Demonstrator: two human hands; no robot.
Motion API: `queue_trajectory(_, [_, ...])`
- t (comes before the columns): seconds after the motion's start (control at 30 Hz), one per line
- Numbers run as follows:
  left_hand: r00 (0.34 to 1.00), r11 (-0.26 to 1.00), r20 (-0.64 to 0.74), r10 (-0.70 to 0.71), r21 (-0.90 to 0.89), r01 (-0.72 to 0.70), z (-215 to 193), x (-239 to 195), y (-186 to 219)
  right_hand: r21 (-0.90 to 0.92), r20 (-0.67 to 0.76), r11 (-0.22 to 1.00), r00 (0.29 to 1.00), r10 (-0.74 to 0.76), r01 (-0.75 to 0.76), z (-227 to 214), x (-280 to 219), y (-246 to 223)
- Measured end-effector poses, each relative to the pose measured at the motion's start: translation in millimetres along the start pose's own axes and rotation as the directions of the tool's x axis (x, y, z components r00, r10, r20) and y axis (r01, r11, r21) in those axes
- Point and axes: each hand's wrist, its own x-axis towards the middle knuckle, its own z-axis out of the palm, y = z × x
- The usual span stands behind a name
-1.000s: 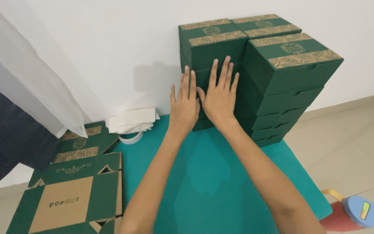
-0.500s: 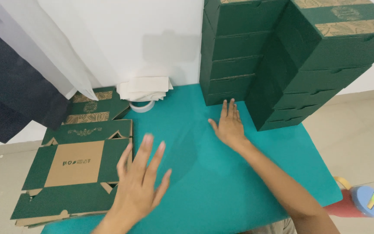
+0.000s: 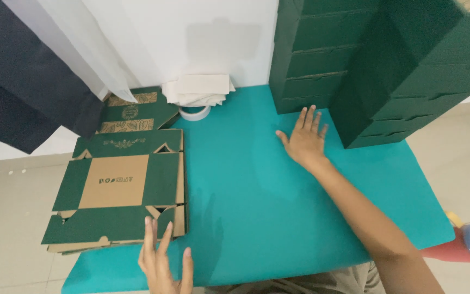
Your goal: The person assembles a flat-packed cardboard box by folding the side flaps and tucking the tabs into slots to form the box structure. They then place a decorative lid on top of the assembled box.
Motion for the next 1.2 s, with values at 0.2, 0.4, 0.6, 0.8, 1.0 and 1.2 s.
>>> queue_trajectory(0.2, [0.993,0.993,-0.002,0.116,0.019,-0.116,-31,21,-27,-0.034,0.307,0.974,0.93,-0.204,0.225,-23,-95,42])
queue_trajectory(0.4, [0.996,0.996,-0.016,0.084,0.008,-0.084,-42,52,-55,-0.22,-0.103,0.909,0.918,-0.383,0.355,36,-174,67])
queue_trajectory(0.6, [0.927,0.97,0.333,0.173,0.108,-0.22,-58,59,-88,-0.337,-0.237,0.873,0.866,-0.44,0.352,68,-208,73])
queue_trajectory(0.8, [0.825,0.938,0.52,0.223,0.117,-0.327,-69,72,-92,-0.346,-0.237,0.821,0.804,-0.545,0.454,54,-215,52])
queue_trajectory(1.0, [0.681,0.922,0.674,0.288,-0.003,-0.387,-64,94,-105,-0.312,-0.214,0.812,0.796,-0.567,0.494,50,-212,47])
queue_trajectory(1.2, [0.625,0.912,0.731,0.276,0.007,-0.41,-52,107,-108,-0.261,-0.137,0.843,0.846,-0.515,0.47,54,-206,51])
